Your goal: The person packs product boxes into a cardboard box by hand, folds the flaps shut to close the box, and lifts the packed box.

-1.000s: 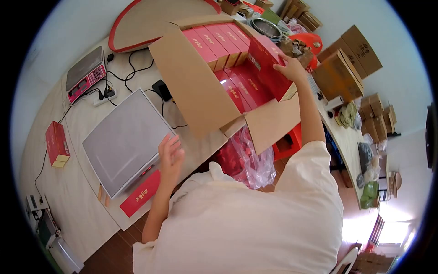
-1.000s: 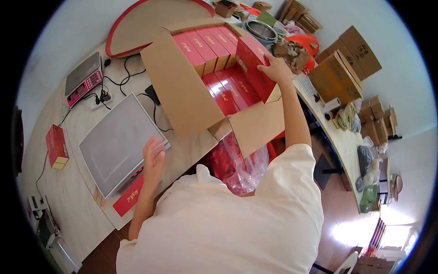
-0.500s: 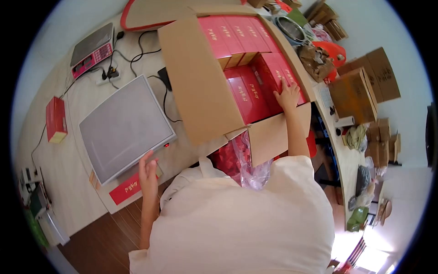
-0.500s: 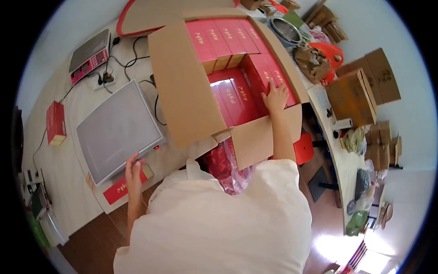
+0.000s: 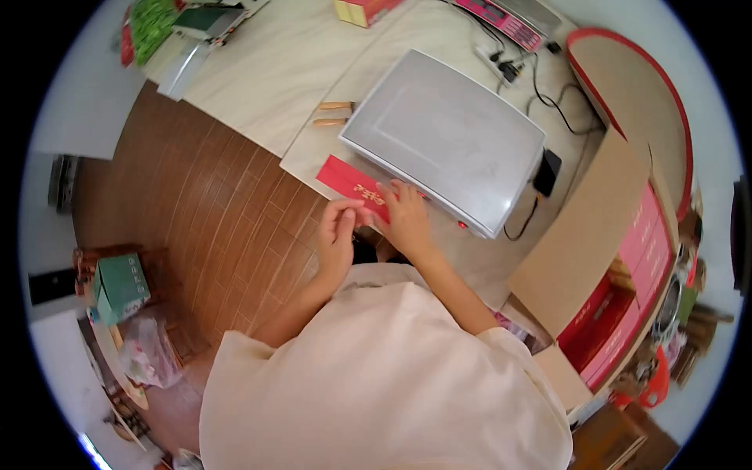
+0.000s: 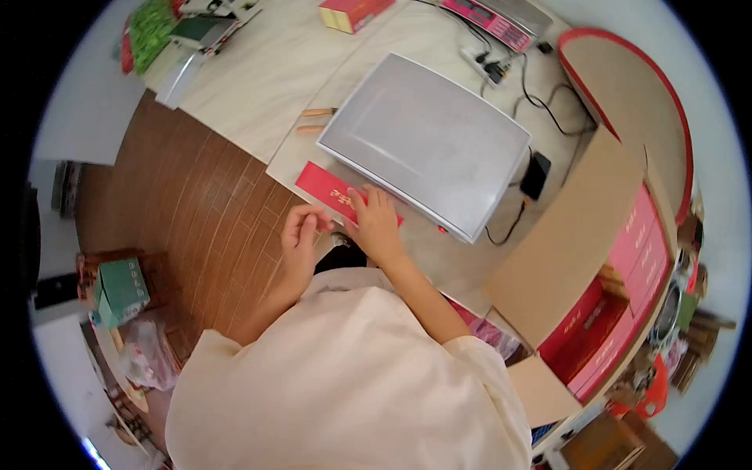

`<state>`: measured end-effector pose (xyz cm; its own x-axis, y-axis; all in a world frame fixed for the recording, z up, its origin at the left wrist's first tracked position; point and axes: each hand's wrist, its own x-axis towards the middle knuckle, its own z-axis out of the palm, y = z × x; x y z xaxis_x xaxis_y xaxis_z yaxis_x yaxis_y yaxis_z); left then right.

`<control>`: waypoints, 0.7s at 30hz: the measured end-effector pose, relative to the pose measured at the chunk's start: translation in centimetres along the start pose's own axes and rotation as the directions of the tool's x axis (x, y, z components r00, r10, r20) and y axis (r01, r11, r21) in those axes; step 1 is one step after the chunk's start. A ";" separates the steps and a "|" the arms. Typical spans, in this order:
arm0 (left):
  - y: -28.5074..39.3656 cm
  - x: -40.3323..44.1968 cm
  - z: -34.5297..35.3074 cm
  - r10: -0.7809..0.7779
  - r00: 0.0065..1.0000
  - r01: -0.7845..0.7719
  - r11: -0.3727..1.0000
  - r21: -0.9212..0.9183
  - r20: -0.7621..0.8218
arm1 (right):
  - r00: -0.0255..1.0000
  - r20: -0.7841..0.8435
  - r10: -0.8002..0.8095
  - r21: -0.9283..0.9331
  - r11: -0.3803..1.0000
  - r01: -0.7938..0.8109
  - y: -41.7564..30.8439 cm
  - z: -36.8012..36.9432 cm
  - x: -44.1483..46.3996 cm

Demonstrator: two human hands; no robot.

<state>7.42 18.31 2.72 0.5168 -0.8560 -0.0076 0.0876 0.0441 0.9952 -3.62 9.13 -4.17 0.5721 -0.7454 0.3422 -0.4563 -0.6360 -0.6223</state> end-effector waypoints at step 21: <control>-1.8 1.3 -4.7 -0.043 0.948 0.030 0.999 -0.045 -0.316 | 0.779 0.533 0.330 0.413 0.703 -0.579 11.4 -12.2 12.8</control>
<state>11.88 19.55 0.42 0.7554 -0.6502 -0.0810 0.1414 0.0411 0.9891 -9.88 -10.09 1.70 0.6587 -0.6840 -0.3135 -0.3710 0.0672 -0.9262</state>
